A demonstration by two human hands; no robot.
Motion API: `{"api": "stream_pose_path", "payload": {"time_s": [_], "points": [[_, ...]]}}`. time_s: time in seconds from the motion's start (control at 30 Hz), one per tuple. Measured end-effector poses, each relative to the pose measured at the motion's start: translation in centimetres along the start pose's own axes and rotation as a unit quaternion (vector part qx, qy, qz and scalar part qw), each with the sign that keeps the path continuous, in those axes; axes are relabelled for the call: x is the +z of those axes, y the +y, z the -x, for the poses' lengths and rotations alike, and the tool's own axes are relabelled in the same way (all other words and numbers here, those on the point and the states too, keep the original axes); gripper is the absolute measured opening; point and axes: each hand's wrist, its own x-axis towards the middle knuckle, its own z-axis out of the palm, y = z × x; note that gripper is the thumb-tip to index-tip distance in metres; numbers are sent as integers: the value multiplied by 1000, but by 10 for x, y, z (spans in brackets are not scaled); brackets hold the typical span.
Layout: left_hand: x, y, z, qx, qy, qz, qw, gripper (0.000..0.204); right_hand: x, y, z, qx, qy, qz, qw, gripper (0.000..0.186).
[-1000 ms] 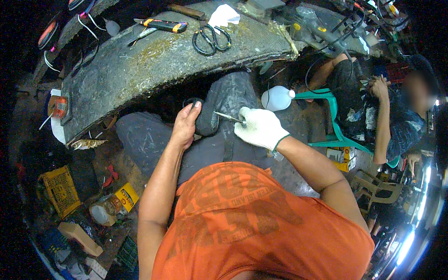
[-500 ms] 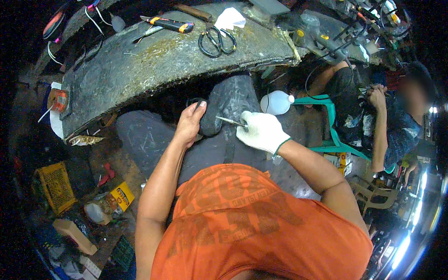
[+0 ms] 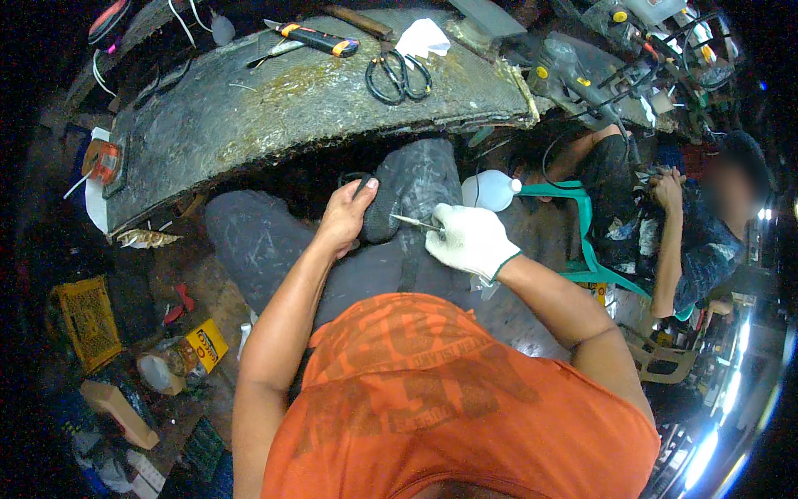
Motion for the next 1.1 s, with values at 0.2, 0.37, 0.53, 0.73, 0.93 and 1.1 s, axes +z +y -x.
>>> {"api": "stream_pose_path", "payload": {"time_s": [0.2,0.37,0.53,0.73,0.93,1.1], "points": [[5,5,2,-8,-1,-24,1000,36,-6,3,2,-1,-13,15,1000,35],[7,3,-1,5,-10,-23,1000,38,-8,3,1,14,-25,17,999,35],[6,-2,-5,12,-16,-21,1000,37,-9,4,1,22,-36,13,999,35],[7,-1,-3,0,-10,-14,1000,36,-6,4,1,13,-32,25,999,36],[2,-4,-2,14,-6,-3,1000,35,-5,4,-3,74,-38,-23,996,36],[2,-6,-1,24,-5,3,1000,34,-3,3,-3,56,-21,-18,998,33]]}}
